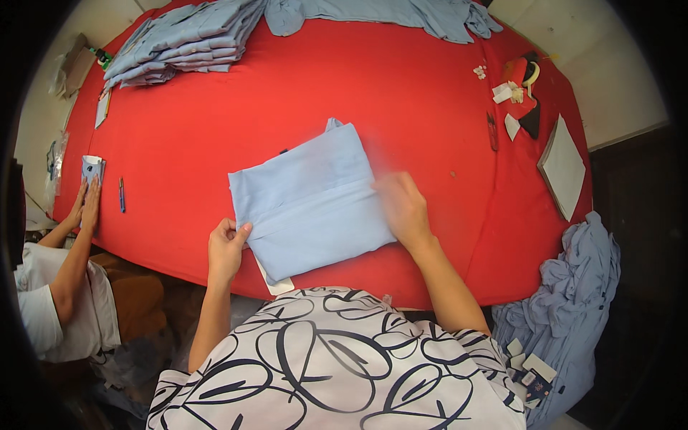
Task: The person folds light blue garments on a red table, using a cardboard template for one of them, and then places the folded items onto a stack.
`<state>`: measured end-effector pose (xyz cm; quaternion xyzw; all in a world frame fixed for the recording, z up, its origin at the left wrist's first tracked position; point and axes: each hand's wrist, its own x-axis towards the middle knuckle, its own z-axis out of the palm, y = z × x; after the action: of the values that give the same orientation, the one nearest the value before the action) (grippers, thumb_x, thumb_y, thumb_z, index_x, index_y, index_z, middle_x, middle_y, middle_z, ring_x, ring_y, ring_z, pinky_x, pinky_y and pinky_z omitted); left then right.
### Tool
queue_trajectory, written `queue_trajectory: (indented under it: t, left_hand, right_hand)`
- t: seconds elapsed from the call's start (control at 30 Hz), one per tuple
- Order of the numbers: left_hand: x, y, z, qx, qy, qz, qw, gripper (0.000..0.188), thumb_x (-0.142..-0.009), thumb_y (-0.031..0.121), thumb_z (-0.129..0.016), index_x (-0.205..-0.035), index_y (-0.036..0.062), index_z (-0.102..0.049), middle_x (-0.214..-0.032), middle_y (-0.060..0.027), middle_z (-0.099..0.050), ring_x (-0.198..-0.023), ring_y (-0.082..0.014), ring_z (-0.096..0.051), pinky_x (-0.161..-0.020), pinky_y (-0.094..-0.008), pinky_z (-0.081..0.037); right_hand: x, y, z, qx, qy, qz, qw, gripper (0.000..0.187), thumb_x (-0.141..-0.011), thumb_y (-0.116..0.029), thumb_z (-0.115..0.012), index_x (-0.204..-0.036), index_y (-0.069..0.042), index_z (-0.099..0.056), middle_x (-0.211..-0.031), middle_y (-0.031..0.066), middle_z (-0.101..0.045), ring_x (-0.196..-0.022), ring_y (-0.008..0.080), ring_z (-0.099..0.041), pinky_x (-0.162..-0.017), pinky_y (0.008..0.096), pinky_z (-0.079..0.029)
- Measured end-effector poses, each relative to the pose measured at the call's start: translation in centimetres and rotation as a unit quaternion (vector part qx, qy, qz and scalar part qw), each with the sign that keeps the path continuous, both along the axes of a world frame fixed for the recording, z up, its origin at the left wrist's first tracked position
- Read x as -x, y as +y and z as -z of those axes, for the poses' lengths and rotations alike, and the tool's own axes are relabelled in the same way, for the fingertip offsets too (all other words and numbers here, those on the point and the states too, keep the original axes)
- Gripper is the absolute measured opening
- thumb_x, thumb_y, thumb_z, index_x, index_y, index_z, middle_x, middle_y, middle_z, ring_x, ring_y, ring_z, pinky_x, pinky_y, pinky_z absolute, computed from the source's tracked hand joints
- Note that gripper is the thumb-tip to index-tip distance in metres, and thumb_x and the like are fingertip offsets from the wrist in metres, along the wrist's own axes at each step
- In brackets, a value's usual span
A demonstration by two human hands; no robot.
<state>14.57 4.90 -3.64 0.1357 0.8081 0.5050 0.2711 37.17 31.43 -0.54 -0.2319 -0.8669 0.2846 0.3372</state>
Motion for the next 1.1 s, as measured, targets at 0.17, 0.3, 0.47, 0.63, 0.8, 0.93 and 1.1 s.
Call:
queue_trajectory:
  t: [0.17,0.3,0.47,0.63,0.8,0.93,1.1]
  left_hand:
    - [-2.5,1.1,-2.7,-0.052,0.038,-0.003,0.998,0.021,-0.086,-0.001,-0.069,-0.102,-0.0036,-0.056,-0.105,-0.0130,-0.060,-0.075,-0.0132,-0.061,-0.067,-0.0261,-0.053]
    - [-3.3,0.7,-4.1,-0.006,0.095,0.093,0.991,0.031,-0.083,-0.009,-0.068,-0.110,-0.0026,-0.057,-0.118,-0.0126,-0.050,-0.085,-0.0145,-0.059,-0.073,-0.0268,-0.057]
    - [-4.8,2.3,-3.0,-0.030,0.105,0.149,0.983,0.037,-0.083,-0.011,-0.066,-0.118,-0.0015,-0.058,-0.121,-0.0120,-0.046,-0.095,-0.0188,-0.060,-0.081,-0.0290,-0.059]
    - [-7.9,6.2,-2.6,-0.095,-0.078,0.241,0.963,0.048,-0.088,-0.003,-0.066,-0.134,-0.0024,-0.051,-0.127,-0.0138,-0.044,-0.113,-0.0248,-0.063,-0.095,-0.0321,-0.054]
    - [-6.2,6.7,-4.8,0.010,-0.027,0.347,0.937,0.042,-0.091,0.008,-0.067,-0.129,-0.0029,-0.055,-0.118,-0.0157,-0.054,-0.097,-0.0216,-0.067,-0.081,-0.0311,-0.056]
    - [-4.0,7.4,-4.9,-0.013,0.165,0.195,0.967,0.041,-0.089,0.009,-0.069,-0.127,-0.0023,-0.058,-0.111,-0.0141,-0.059,-0.076,-0.0168,-0.062,-0.069,-0.0298,-0.051]
    - [-2.4,8.8,-3.3,-0.004,0.103,0.161,0.982,0.022,-0.089,0.012,-0.071,-0.102,-0.0024,-0.061,-0.087,-0.0094,-0.061,-0.065,-0.0143,-0.056,-0.063,-0.0291,-0.049]
  right_hand:
    - [-3.0,-1.5,2.1,0.201,-0.009,0.071,0.977,0.014,-0.087,0.005,-0.065,-0.100,0.003,-0.065,-0.108,0.0096,-0.064,-0.089,0.0142,-0.062,-0.081,0.0281,-0.051]
    - [-2.7,-2.6,0.6,0.408,0.011,0.070,0.910,0.024,-0.089,-0.001,-0.066,-0.112,0.002,-0.061,-0.115,0.0096,-0.065,-0.101,0.0132,-0.060,-0.091,0.0280,-0.047]
    - [-0.6,2.4,-1.9,0.172,-0.068,0.015,0.983,0.038,-0.085,-0.001,-0.065,-0.123,-0.002,-0.060,-0.119,0.0137,-0.066,-0.112,0.0296,-0.062,-0.095,0.0358,-0.048]
    - [2.5,7.9,-4.0,-0.160,-0.242,0.074,0.954,0.040,-0.090,-0.014,-0.066,-0.129,-0.013,-0.061,-0.139,0.0099,-0.055,-0.133,0.0326,-0.046,-0.111,0.0507,-0.033]
    - [4.4,-0.9,-0.4,-0.215,-0.233,0.012,0.948,0.043,-0.090,-0.035,-0.064,-0.129,-0.015,-0.062,-0.148,0.0116,-0.045,-0.139,0.0358,-0.036,-0.109,0.0694,-0.021]
    - [2.9,-3.6,1.2,-0.173,-0.193,-0.013,0.966,0.046,-0.089,-0.032,-0.067,-0.132,-0.016,-0.061,-0.147,0.0113,-0.046,-0.142,0.0348,-0.033,-0.116,0.0602,-0.019]
    - [-0.1,-2.4,1.0,-0.108,-0.079,-0.025,0.991,0.034,-0.088,-0.016,-0.067,-0.120,-0.008,-0.064,-0.134,0.0142,-0.054,-0.131,0.0370,-0.043,-0.111,0.0524,-0.032]
